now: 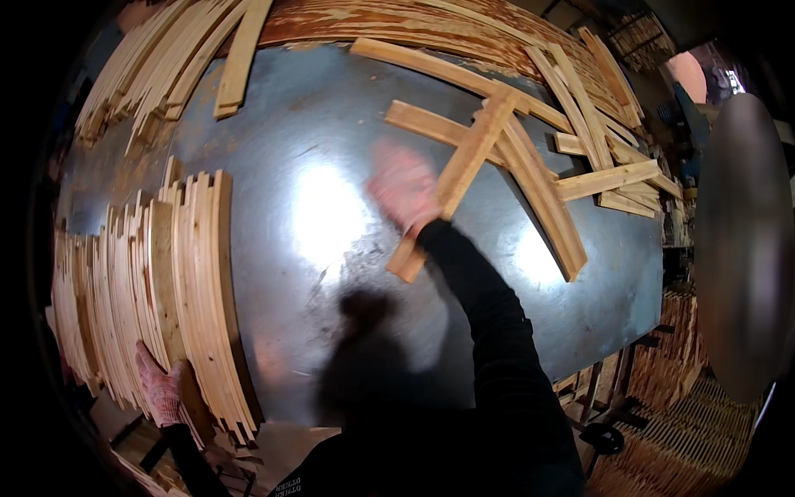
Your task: The person repeatedly picks up small wooden planks from a metal table and stacks them into a neat pile. They handle the planks one by one or in small groups, aligning them carefully before placing them onto the growing stack.
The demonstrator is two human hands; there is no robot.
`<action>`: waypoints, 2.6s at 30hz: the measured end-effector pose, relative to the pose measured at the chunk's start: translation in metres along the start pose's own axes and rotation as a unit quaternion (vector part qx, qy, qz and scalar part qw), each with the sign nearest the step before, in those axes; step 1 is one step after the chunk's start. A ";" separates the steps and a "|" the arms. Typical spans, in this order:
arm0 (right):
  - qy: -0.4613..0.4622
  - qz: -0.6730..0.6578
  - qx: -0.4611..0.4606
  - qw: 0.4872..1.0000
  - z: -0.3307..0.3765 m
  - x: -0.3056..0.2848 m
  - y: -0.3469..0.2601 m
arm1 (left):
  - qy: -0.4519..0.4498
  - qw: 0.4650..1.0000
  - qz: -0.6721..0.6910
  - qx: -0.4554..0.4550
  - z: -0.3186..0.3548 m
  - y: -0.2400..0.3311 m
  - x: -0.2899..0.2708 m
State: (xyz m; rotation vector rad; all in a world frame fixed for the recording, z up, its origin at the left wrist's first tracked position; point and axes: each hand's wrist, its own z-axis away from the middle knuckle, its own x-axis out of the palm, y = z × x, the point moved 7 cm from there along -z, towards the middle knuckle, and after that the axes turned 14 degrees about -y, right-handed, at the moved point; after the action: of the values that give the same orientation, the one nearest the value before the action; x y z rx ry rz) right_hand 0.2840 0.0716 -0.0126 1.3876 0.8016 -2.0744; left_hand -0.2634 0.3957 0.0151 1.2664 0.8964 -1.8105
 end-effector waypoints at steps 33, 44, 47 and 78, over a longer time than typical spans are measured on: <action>0.083 -0.071 0.247 0.963 0.270 0.056 0.356 | -0.428 0.609 0.657 0.117 0.278 0.654 0.127; 0.081 -0.192 0.205 0.956 0.299 0.050 0.296 | -0.319 0.754 0.559 0.132 0.257 0.508 0.132; 0.110 -0.061 0.057 0.990 0.263 0.000 0.284 | -0.252 0.837 0.438 0.211 0.240 0.477 0.114; -0.024 -0.046 0.095 0.994 0.040 0.017 0.292 | 0.096 0.990 -0.057 -0.083 0.094 0.040 -0.019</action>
State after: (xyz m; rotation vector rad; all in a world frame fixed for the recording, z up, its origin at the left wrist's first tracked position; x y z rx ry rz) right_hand 0.4557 -0.1610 -0.0717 1.4169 0.6745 -2.2964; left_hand -0.2658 0.2994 0.0532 1.3222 1.2221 -1.6800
